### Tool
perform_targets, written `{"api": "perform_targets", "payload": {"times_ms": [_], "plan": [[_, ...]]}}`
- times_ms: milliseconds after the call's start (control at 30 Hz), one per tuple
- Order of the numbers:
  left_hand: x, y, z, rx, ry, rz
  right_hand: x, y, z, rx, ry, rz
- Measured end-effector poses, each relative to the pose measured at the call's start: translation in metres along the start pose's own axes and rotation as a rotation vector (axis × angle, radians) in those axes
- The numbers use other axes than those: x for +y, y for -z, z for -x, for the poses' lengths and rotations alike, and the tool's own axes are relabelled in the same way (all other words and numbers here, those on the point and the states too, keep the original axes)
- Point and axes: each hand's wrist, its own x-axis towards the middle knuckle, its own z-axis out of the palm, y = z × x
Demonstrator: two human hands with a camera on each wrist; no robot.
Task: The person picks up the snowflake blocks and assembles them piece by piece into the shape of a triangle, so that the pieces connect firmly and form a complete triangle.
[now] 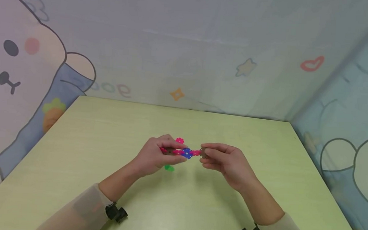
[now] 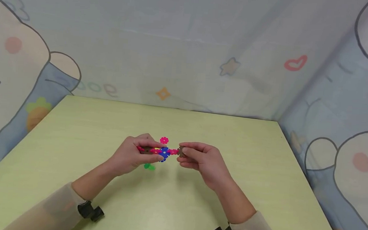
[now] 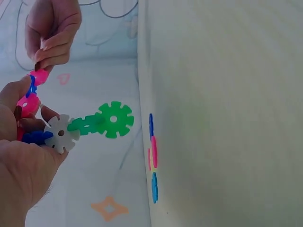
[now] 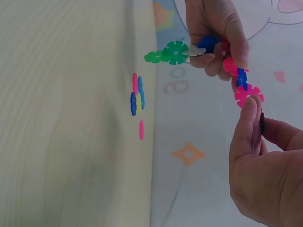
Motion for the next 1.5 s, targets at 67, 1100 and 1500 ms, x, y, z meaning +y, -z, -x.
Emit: {"api": "perform_targets", "payload": {"times_ms": [67, 1100, 1500], "plan": [[-0.002, -0.002, 0.000, 0.004, -0.013, -0.001, 0.000, -0.001, 0.001, 0.009, 0.008, 0.011], [0.009, -0.007, -0.002, -0.004, 0.053, 0.117, -0.001, -0.008, 0.005, 0.078, 0.031, 0.002], [0.006, -0.006, -0.005, -0.018, 0.133, 0.148, 0.006, 0.004, -0.002, 0.012, 0.035, 0.168]]}}
